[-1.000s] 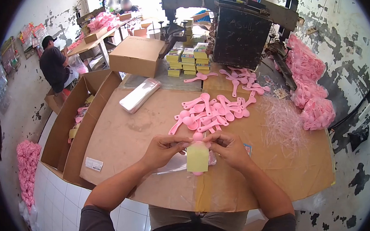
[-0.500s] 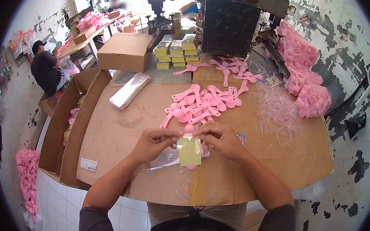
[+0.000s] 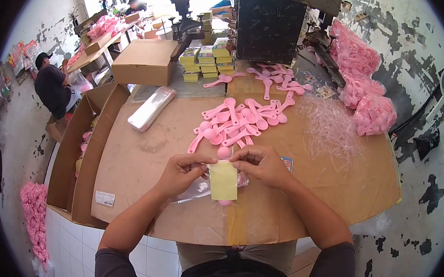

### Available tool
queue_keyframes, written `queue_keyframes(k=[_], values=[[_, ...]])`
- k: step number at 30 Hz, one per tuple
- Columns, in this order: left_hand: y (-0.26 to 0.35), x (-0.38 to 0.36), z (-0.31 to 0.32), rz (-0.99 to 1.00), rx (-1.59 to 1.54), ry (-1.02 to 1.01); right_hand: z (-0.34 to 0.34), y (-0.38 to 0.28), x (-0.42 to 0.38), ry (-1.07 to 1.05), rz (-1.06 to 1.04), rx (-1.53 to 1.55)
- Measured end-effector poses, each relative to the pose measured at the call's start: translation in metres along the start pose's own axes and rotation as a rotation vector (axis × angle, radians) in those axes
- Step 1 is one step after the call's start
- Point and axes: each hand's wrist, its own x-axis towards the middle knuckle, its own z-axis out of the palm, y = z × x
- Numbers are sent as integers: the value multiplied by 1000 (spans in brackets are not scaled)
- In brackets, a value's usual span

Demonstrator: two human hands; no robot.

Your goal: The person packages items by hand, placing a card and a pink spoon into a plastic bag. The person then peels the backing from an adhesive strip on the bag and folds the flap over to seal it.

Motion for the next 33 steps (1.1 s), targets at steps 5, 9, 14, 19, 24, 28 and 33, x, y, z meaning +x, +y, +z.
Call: queue_keyframes(k=[5, 9, 14, 19, 24, 28, 33], values=[[3, 0, 5, -64, -83, 45, 2, 3, 0, 12, -44, -8], [11, -1, 7, -115, -45, 60, 0, 6, 0, -19, -67, 7], [13, -2, 5, -24, -41, 85, 13, -12, -6, -129, -40, -8], [9, 0, 0, 30, -75, 75, 15, -7, -3, -140, -5, 22], [11, -2, 3, 41, -117, -22, 16, -12, -2, -68, -63, 32], [10, -1, -2, -101, -145, -82, 13, -7, -3, -21, -113, 56], [26, 4, -25, 15, -110, 149, 3, -17, 0, 66, -89, 30]])
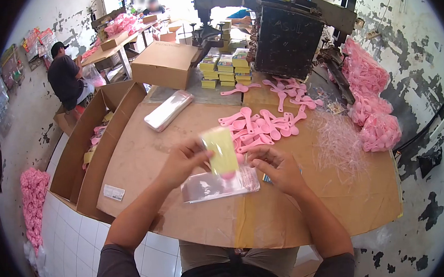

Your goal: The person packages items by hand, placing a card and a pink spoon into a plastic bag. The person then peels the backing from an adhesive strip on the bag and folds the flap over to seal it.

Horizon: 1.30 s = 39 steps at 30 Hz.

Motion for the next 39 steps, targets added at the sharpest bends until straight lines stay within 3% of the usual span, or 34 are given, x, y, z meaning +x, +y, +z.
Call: queue_keyframes(k=[3, 5, 7, 10, 13, 17, 19, 25, 31, 35, 39], values=[[6, 11, -53, 267, -154, 297, -22, 1, -1, 17, -13, -217], [37, 15, -83, 514, -194, 729, -32, -19, -4, 15, -21, -365], [60, 10, -112, 663, -418, 860, -40, -36, -6, 2, 22, -499], [49, 16, -114, 591, -479, 921, -52, -32, -7, 34, -52, -756], [11, 25, -85, 372, -168, 734, -68, -10, -6, 37, -173, -974], [-8, 9, -12, 236, 614, 101, -75, -4, -16, -10, -199, -1064], [-8, -5, 19, 368, 743, -26, -74, -4, -22, -14, -114, -970], [-27, -8, 24, 399, 952, -178, -83, 9, -21, -73, -5, -821], [-30, -6, 22, 230, 785, -162, -81, 18, -19, 5, 10, -715], [-39, -3, 17, 256, 781, -164, -76, 19, -18, 65, -108, -719], [-28, -6, 21, 300, 721, -135, -64, 12, -18, 130, -61, -638]])
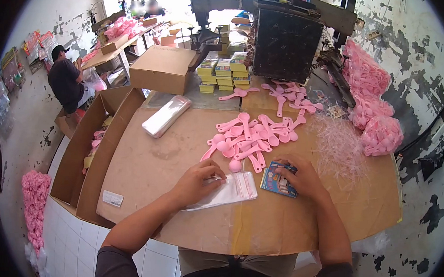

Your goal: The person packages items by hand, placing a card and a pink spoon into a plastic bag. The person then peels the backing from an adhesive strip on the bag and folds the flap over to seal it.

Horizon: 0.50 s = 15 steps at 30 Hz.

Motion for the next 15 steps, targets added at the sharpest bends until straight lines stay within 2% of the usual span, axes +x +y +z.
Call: queue_keyframes(k=[2, 5, 8, 11, 14, 15], values=[[4, 3, 1, -11, -15, 16, 2, 0, -2, 14, 65, 56], [1, 1, 2, -12, 49, 44, 2, 5, -2, 38, -58, -102], [19, 5, -5, -150, -75, 21, 4, 6, 2, 166, -304, -274], [11, 2, -2, -108, -52, -12, 11, 6, -3, 213, -42, -180], [4, 0, 1, -115, -26, -38, 25, -7, -9, 177, 189, 446], [2, 0, 2, -97, -8, -36, 27, -8, -11, 115, 136, 319]])
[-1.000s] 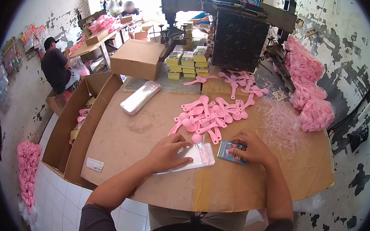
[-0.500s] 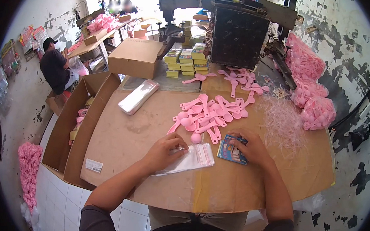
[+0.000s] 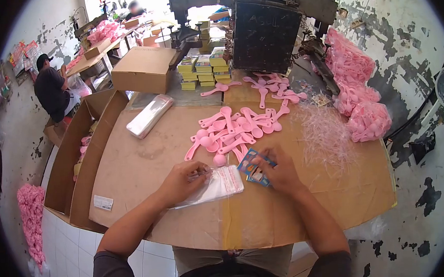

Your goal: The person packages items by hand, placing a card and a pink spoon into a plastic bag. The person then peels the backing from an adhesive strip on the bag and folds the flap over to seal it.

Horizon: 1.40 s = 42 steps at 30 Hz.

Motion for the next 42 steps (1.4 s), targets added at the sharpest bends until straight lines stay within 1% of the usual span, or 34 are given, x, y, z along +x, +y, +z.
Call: queue_keyframes(k=[2, 5, 8, 11, 14, 17, 20, 23, 26, 29, 32, 35, 38, 41, 42], values=[[-2, 0, 1, 35, 35, 7, 4, 1, -4, -126, -99, -256], [1, 1, 2, -42, -20, 12, 17, -22, -5, -256, -334, -278], [10, 2, -3, -96, -210, 40, 27, -22, -6, -218, -462, -248], [16, 2, -3, -152, -292, 55, 31, -19, -10, -208, -365, -294], [0, 1, 1, -155, -293, 55, 29, -8, -8, -263, -397, -317], [3, 2, -7, -189, -213, 35, 30, -9, -10, -241, -370, -349], [-8, 5, -4, -226, -639, 15, 30, -3, -8, -217, -427, -362], [0, 6, -10, -298, -670, -48, 29, -8, -6, -170, -443, -261], [-8, 3, -4, -299, -661, -58, 37, -12, -11, -22, -39, 177], [-8, 2, 1, -319, -604, -53, 37, -7, -5, 3, -130, 308], [10, 2, -1, -326, -667, -54, 30, -3, -7, -3, -254, -14], [8, 1, 1, -321, -638, -56, 29, -23, -7, -28, -385, -221], [5, 0, 3, -240, -542, -69, 29, -20, -4, -146, -402, -221], [13, -3, 3, -165, -479, -96, 32, -24, -5, -200, -410, -253], [15, -4, 3, -181, -490, -94, 33, -31, -6, -192, -367, -247]])
